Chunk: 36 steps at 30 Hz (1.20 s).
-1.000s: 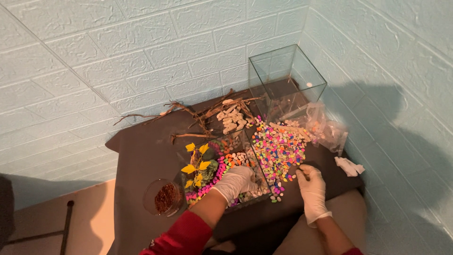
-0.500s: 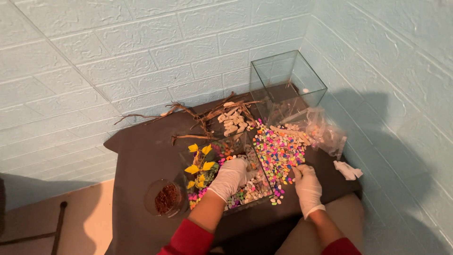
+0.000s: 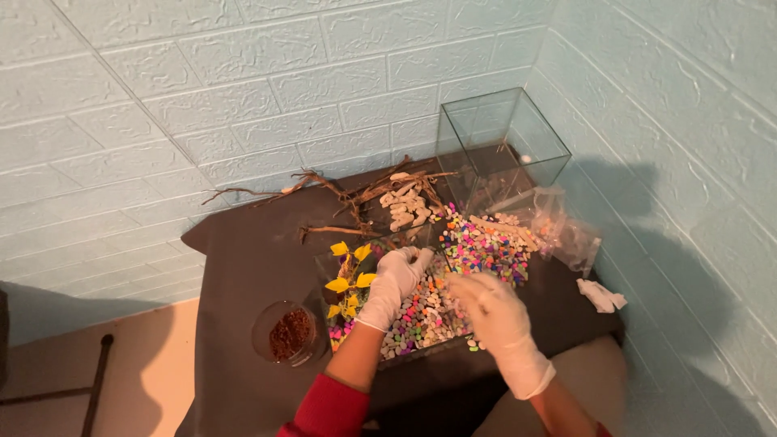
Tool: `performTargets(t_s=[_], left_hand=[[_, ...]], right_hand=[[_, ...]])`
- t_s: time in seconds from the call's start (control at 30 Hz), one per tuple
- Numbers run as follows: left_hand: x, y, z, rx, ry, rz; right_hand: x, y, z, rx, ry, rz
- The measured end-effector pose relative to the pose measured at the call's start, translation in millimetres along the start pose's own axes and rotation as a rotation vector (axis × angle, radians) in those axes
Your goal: The person picks up colorful stones and small pebbles by hand and places them into a glass container.
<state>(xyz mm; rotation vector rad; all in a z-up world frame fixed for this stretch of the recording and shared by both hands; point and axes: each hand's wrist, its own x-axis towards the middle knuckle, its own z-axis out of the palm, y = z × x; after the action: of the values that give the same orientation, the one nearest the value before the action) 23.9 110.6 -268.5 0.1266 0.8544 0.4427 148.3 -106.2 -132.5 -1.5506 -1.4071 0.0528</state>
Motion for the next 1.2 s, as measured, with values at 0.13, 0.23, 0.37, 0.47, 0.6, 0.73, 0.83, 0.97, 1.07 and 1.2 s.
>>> performTargets(t_s=[0.13,0.23,0.37,0.47,0.6,0.73,0.83,0.97,1.07,1.2], left_hand=[[61.0,-6.2,-29.8,-0.470,-0.146,-0.090],[-25.6,1.1,22.6,0.610,-0.001,0.059],[-126.5,4.4,82.8,2.227,0.253,0.314],[-137.3,-0.3,88.4,2.221,0.241,0.298],[-134.7,-6.2,84.6,2.204,0.269,0.303],[-158.4,-2.7,96.0,2.179,0.199,0.325],[-151.4,-2.4,93.1,2.187,0.218,0.311],[-154.0,-4.1,93.2,2.189,0.196,0.344],[-151.7,-4.7,89.9,2.154,0.205,0.361],[-146.5,-6.2,86.8,2.171,0.214,0.377]], right_hand=[[2.9,-13.9,-42.6,-0.106,0.028,0.350],[-5.8,79.8,-63.9,-0.145,0.130,0.340],[-26.4,136.8,-77.8,-0.165,0.104,0.598],[-32.3,145.6,-70.0,-0.202,0.073,0.673],[-47.6,205.2,-37.8,-0.345,-0.134,0.749],[-43.9,201.4,-18.6,-0.483,-0.240,0.803],[-43.7,182.8,-19.9,-0.481,-0.191,0.742],[-47.4,176.5,-16.2,-0.526,-0.186,0.652],[-49.6,185.2,-10.3,-0.565,-0.171,0.578],[-54.9,189.3,-3.0,-0.704,-0.199,0.423]])
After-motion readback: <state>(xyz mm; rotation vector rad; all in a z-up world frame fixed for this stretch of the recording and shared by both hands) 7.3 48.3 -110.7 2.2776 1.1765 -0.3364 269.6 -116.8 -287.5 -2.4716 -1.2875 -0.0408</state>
